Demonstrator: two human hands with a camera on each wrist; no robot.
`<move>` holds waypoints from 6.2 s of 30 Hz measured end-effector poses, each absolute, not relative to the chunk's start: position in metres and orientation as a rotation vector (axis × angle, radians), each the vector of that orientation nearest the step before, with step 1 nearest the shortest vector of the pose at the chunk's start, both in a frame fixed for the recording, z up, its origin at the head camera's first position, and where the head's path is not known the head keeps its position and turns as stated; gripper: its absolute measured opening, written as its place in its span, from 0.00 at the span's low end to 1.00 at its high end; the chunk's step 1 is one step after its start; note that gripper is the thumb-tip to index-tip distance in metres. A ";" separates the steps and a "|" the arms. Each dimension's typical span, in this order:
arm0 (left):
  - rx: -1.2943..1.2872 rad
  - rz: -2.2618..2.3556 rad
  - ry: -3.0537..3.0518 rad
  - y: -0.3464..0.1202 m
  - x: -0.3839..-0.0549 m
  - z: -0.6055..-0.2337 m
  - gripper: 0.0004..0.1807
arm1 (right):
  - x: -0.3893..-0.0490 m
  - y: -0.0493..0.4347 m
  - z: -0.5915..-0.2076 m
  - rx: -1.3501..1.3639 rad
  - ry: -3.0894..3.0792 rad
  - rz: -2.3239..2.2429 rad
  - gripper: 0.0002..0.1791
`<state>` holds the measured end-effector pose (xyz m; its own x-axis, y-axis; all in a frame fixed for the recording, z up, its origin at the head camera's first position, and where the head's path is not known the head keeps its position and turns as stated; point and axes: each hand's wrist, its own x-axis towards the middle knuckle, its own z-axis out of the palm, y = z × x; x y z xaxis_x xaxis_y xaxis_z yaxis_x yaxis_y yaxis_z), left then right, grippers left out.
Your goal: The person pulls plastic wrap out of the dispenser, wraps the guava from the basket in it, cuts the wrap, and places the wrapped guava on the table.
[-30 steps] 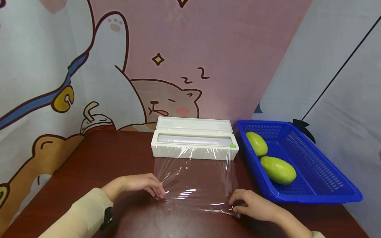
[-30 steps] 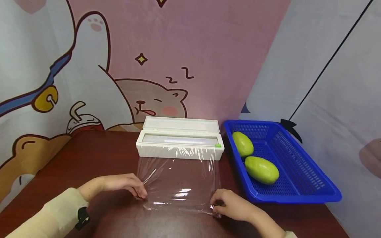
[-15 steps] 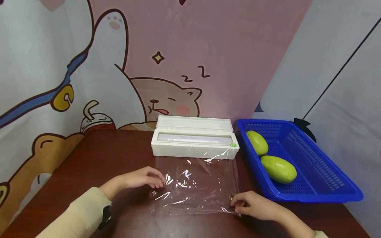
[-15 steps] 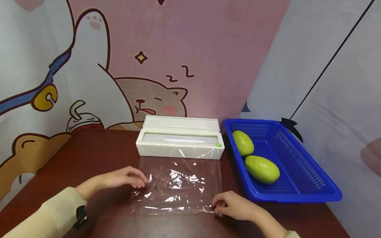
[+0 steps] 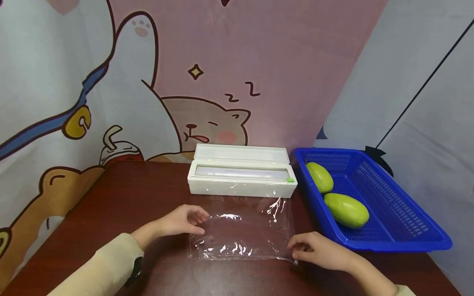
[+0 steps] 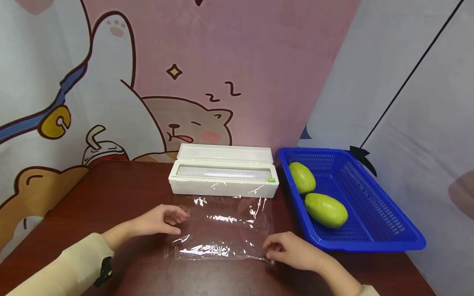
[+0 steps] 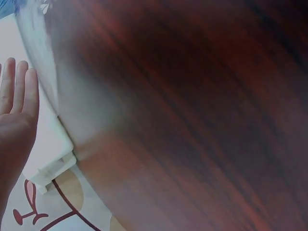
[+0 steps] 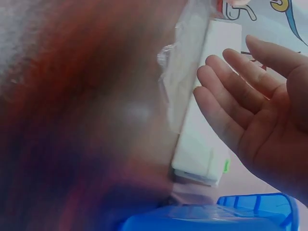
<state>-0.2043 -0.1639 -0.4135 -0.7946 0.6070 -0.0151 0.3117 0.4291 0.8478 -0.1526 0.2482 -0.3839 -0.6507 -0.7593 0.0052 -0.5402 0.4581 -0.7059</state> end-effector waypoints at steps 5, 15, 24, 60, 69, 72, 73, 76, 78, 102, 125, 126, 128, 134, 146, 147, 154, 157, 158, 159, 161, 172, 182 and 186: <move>0.815 1.306 2.338 -0.161 -0.205 -0.424 0.23 | -0.153 0.248 -0.362 -1.066 2.419 -1.004 0.08; 0.870 1.327 2.267 -0.159 -0.207 -0.431 0.24 | -0.157 0.267 -0.305 -1.054 2.640 -0.969 0.13; 0.872 1.319 2.230 -0.161 -0.208 -0.430 0.25 | -0.173 0.304 -0.280 -0.847 2.747 -0.994 0.18; 0.898 1.258 2.238 -0.162 -0.207 -0.427 0.24 | -0.214 0.392 -0.325 -0.277 2.769 -0.719 0.45; 0.892 1.252 2.232 -0.162 -0.206 -0.427 0.25 | -0.213 0.395 -0.338 -0.259 2.759 -0.732 0.47; 0.893 1.251 2.231 -0.162 -0.206 -0.427 0.24 | -0.213 0.396 -0.341 -0.254 2.766 -0.724 0.47; 0.893 1.252 2.231 -0.162 -0.206 -0.427 0.24 | -0.213 0.396 -0.343 -0.252 2.768 -0.722 0.47; 0.893 1.247 2.234 -0.162 -0.206 -0.428 0.24 | -0.213 0.396 -0.346 -0.247 2.764 -0.718 0.48; 0.891 1.244 2.237 -0.162 -0.206 -0.428 0.24 | -0.214 0.397 -0.348 -0.249 2.759 -0.718 0.48; 0.858 1.251 2.231 -0.161 -0.208 -0.429 0.24 | -0.224 0.396 -0.365 -0.222 2.847 -0.676 0.47; 0.852 1.246 2.227 -0.160 -0.207 -0.426 0.24 | -0.220 0.410 -0.349 -0.126 2.820 -0.908 0.42; 0.853 1.246 2.228 -0.160 -0.207 -0.426 0.24 | -0.220 0.411 -0.347 -0.131 2.821 -0.917 0.41; 0.856 1.246 2.230 -0.161 -0.207 -0.426 0.24 | -0.219 0.412 -0.343 -0.143 2.829 -0.923 0.41; 0.865 1.255 2.240 -0.162 -0.206 -0.427 0.24 | -0.216 0.415 -0.334 -0.163 2.814 -1.029 0.37; 0.884 1.265 2.228 -0.164 -0.206 -0.429 0.24 | -0.211 0.405 -0.322 -0.303 2.613 -1.396 0.23; 0.887 1.265 2.226 -0.164 -0.207 -0.429 0.24 | -0.210 0.402 -0.320 -0.301 2.614 -1.399 0.23; 0.896 1.259 2.228 -0.163 -0.207 -0.430 0.24 | -0.205 0.383 -0.306 -0.376 2.569 -1.439 0.23; 0.895 1.255 2.228 -0.162 -0.207 -0.429 0.24 | -0.204 0.374 -0.301 -0.413 2.543 -1.470 0.23; 0.893 1.252 2.228 -0.162 -0.207 -0.429 0.24 | -0.203 0.371 -0.300 -0.424 2.539 -1.479 0.23; 0.891 1.249 2.230 -0.162 -0.207 -0.429 0.24 | -0.203 0.367 -0.298 -0.439 2.532 -1.487 0.23; 0.881 1.243 2.238 -0.163 -0.207 -0.429 0.24 | -0.202 0.360 -0.295 -0.466 2.525 -1.495 0.24; 0.932 1.142 2.391 -0.160 -0.198 -0.429 0.21 | -0.189 0.313 -0.284 -0.591 2.416 -1.561 0.26; 0.918 1.190 2.428 -0.165 -0.192 -0.426 0.20 | -0.183 0.271 -0.293 -0.619 2.302 -1.580 0.29; 0.926 1.206 2.425 -0.164 -0.190 -0.425 0.19 | -0.183 0.253 -0.303 -0.591 2.298 -1.575 0.33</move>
